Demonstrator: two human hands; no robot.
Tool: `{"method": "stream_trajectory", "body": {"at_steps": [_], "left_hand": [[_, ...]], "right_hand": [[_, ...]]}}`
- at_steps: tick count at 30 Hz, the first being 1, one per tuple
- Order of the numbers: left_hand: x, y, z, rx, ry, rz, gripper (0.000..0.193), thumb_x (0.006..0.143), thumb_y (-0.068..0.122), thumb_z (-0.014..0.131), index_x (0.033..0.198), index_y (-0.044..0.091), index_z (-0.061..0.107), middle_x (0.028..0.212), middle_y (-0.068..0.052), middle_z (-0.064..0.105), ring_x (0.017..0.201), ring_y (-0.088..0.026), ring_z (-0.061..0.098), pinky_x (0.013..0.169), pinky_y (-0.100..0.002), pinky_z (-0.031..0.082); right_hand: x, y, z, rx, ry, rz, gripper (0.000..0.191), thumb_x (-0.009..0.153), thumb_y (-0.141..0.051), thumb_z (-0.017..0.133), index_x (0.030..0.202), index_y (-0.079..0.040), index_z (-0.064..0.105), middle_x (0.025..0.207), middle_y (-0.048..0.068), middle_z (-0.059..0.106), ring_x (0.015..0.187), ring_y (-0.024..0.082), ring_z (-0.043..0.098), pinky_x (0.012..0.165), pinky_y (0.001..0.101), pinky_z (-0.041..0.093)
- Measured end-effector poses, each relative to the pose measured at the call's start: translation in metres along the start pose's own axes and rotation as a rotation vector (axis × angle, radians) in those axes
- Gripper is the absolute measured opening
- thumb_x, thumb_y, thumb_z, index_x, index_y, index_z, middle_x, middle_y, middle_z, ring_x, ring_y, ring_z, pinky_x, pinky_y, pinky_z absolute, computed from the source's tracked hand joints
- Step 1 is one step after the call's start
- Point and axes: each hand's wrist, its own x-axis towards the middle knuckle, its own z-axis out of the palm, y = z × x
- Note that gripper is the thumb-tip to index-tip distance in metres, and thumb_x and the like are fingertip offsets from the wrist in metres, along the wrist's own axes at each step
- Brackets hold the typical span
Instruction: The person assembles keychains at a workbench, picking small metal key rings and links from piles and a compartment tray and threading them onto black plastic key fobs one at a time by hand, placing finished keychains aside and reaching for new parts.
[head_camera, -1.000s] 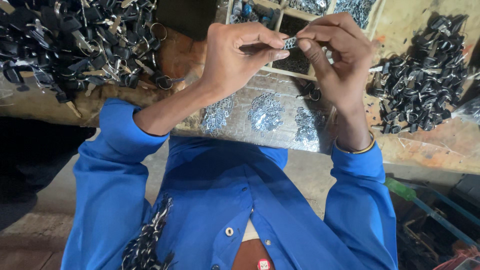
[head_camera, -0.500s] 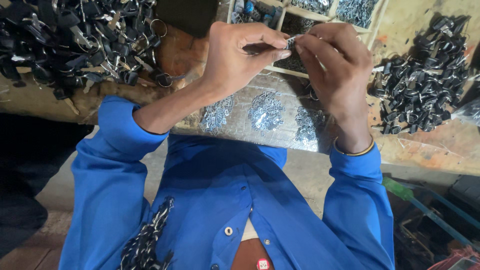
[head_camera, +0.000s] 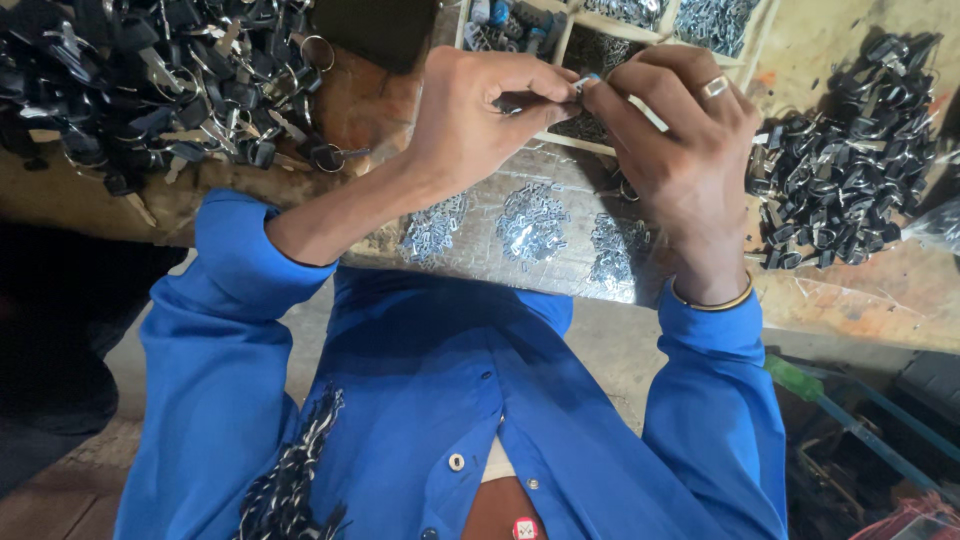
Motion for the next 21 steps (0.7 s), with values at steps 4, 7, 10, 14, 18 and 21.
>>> {"method": "stream_trajectory", "body": {"at_steps": [4, 7, 10, 14, 18, 21], "left_hand": [[0.000, -0.002, 0.000, 0.020, -0.008, 0.034, 0.015, 0.091, -0.003, 0.085, 0.104, 0.000, 0.078, 0.107, -0.014, 0.079, 0.101, -0.021, 0.080, 0.089, -0.029, 0.068], [0.000, -0.002, -0.002, -0.022, -0.003, 0.005, 0.014, 0.093, -0.002, 0.085, 0.105, -0.001, 0.078, 0.108, -0.015, 0.079, 0.101, -0.020, 0.080, 0.089, -0.028, 0.068], [0.001, -0.002, -0.002, -0.067, -0.010, -0.010, 0.013, 0.094, -0.002, 0.084, 0.105, -0.002, 0.078, 0.108, -0.016, 0.079, 0.101, -0.021, 0.080, 0.089, -0.029, 0.069], [0.002, -0.003, -0.002, -0.107, -0.009, -0.004, 0.014, 0.094, -0.003, 0.084, 0.106, -0.003, 0.077, 0.109, -0.016, 0.078, 0.102, -0.021, 0.080, 0.090, -0.029, 0.070], [0.001, -0.003, -0.003, -0.090, -0.003, 0.026, 0.013, 0.094, -0.003, 0.085, 0.104, -0.003, 0.077, 0.107, -0.016, 0.078, 0.102, -0.021, 0.080, 0.089, -0.030, 0.069], [0.001, -0.003, -0.003, -0.091, -0.004, 0.022, 0.012, 0.094, -0.003, 0.084, 0.104, -0.003, 0.077, 0.107, -0.016, 0.079, 0.102, -0.021, 0.080, 0.090, -0.029, 0.070]], "right_hand": [[-0.003, 0.004, 0.003, 0.218, -0.049, 0.140, 0.019, 0.093, 0.007, 0.080, 0.109, -0.002, 0.074, 0.110, 0.007, 0.066, 0.107, 0.024, 0.064, 0.085, 0.0376, 0.054], [-0.005, 0.008, 0.010, 0.467, -0.032, 0.263, 0.023, 0.094, 0.008, 0.080, 0.116, 0.001, 0.075, 0.111, 0.010, 0.065, 0.108, 0.024, 0.066, 0.088, 0.0360, 0.054], [-0.010, 0.012, 0.014, 0.547, -0.043, 0.356, 0.021, 0.094, 0.007, 0.085, 0.113, 0.003, 0.076, 0.109, 0.012, 0.067, 0.091, 0.021, 0.065, 0.075, 0.0323, 0.052], [-0.013, 0.015, 0.019, 0.699, 0.041, 0.515, 0.009, 0.104, 0.004, 0.081, 0.108, 0.000, 0.075, 0.110, 0.006, 0.070, 0.091, 0.012, 0.067, 0.075, 0.0268, 0.053], [-0.015, 0.013, 0.023, 0.824, 0.054, 0.523, 0.010, 0.104, 0.009, 0.072, 0.112, 0.003, 0.071, 0.113, 0.010, 0.065, 0.095, 0.013, 0.066, 0.079, 0.0261, 0.055], [-0.014, 0.010, 0.024, 0.686, 0.044, 0.370, 0.010, 0.104, 0.012, 0.074, 0.112, 0.005, 0.071, 0.115, 0.012, 0.065, 0.102, 0.018, 0.066, 0.087, 0.0296, 0.054]]}}
